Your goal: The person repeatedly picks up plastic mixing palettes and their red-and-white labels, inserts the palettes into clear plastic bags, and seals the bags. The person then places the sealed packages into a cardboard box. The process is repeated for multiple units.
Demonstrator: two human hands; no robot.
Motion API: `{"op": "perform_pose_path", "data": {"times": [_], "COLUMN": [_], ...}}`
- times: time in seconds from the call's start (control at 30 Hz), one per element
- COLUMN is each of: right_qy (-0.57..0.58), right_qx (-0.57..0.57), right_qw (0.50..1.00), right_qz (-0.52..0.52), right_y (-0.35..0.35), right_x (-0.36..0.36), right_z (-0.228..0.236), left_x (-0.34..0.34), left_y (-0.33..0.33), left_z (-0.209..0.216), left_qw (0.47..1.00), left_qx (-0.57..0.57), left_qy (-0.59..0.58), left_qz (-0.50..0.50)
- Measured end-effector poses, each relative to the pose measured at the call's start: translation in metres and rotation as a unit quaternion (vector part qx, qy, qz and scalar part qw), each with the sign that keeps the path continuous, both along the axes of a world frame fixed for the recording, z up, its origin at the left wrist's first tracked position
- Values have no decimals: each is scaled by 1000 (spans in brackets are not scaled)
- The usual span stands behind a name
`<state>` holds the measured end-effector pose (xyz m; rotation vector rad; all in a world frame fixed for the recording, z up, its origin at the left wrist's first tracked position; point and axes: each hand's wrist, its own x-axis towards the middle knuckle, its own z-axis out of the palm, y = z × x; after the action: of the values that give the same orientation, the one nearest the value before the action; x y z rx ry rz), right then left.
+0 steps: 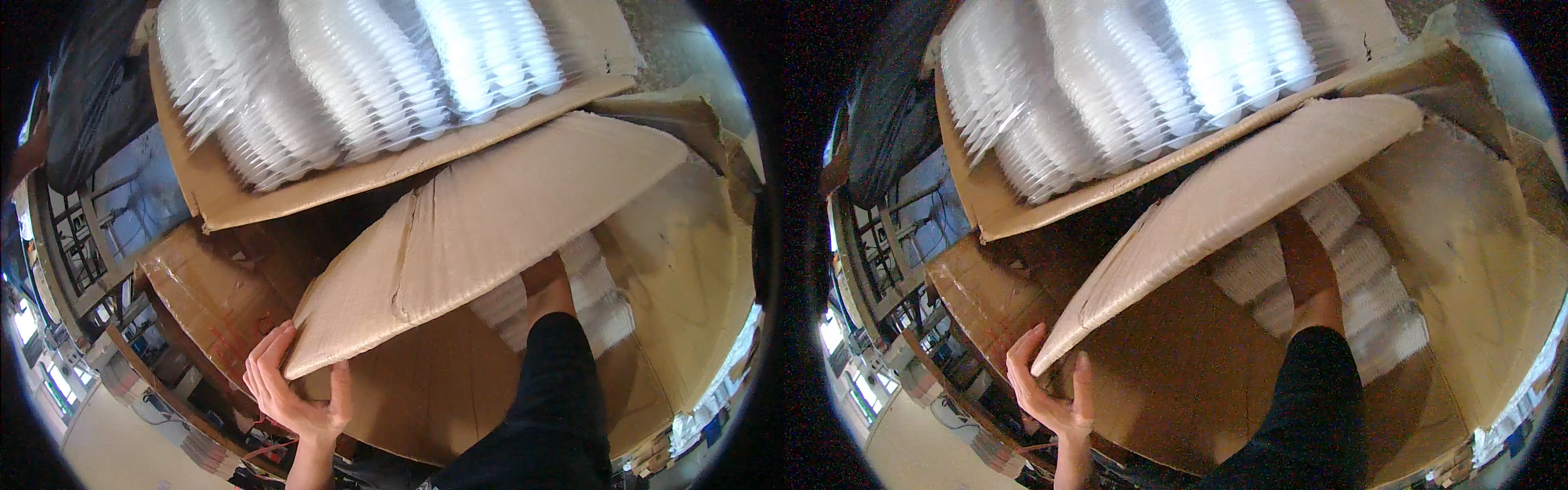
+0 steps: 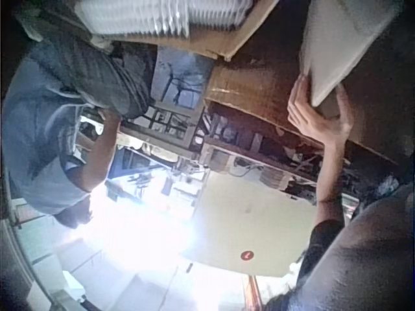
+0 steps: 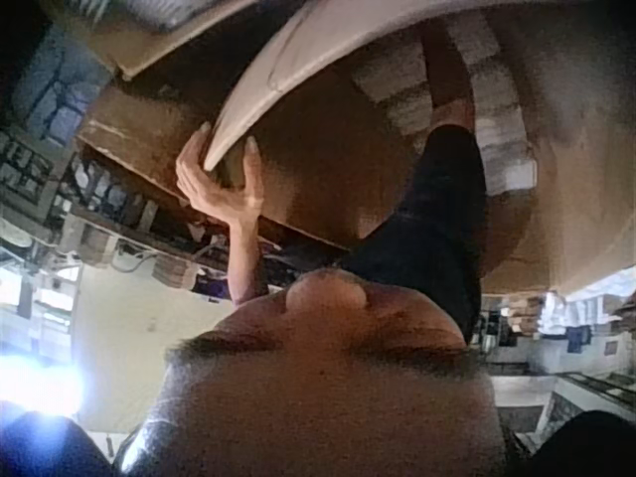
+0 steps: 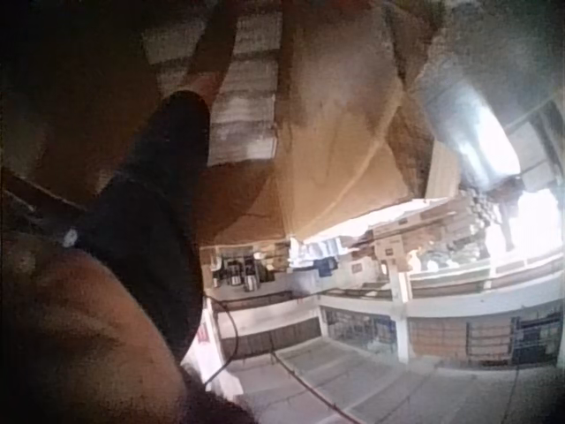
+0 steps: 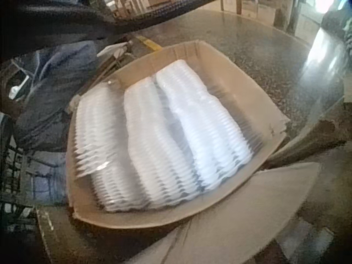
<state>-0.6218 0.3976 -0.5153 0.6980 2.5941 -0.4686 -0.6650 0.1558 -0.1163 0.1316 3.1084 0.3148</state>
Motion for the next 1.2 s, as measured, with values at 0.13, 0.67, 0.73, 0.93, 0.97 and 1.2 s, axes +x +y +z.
{"op": "perform_pose_path", "data": {"times": [0.13, 0.67, 0.73, 0.93, 0.97, 1.2], "right_qy": [-4, -6, 0, 67, 86, 152], "right_qx": [0, -49, -60, -146, -174, -512], "right_qw": [1000, 998, 998, 986, 980, 844], "right_qz": [2, 29, 33, 35, 39, 53], "right_y": [3, 15, 18, 38, 41, 47], "right_x": [-2, -6, -6, 11, 22, 96], "right_z": [1, 10, 10, 39, 56, 279], "left_x": [0, -3, -5, -6, -3, 9], "left_y": [0, 0, 1, 0, -1, -2], "left_z": [-1, 0, 1, 1, 0, 1], "left_qw": [1000, 1000, 1000, 999, 999, 997], "left_qx": [16, 10, 5, 9, 9, 43], "left_qy": [7, 9, 16, 32, 31, 44], "left_qz": [6, 21, 14, 19, 24, 49]}}
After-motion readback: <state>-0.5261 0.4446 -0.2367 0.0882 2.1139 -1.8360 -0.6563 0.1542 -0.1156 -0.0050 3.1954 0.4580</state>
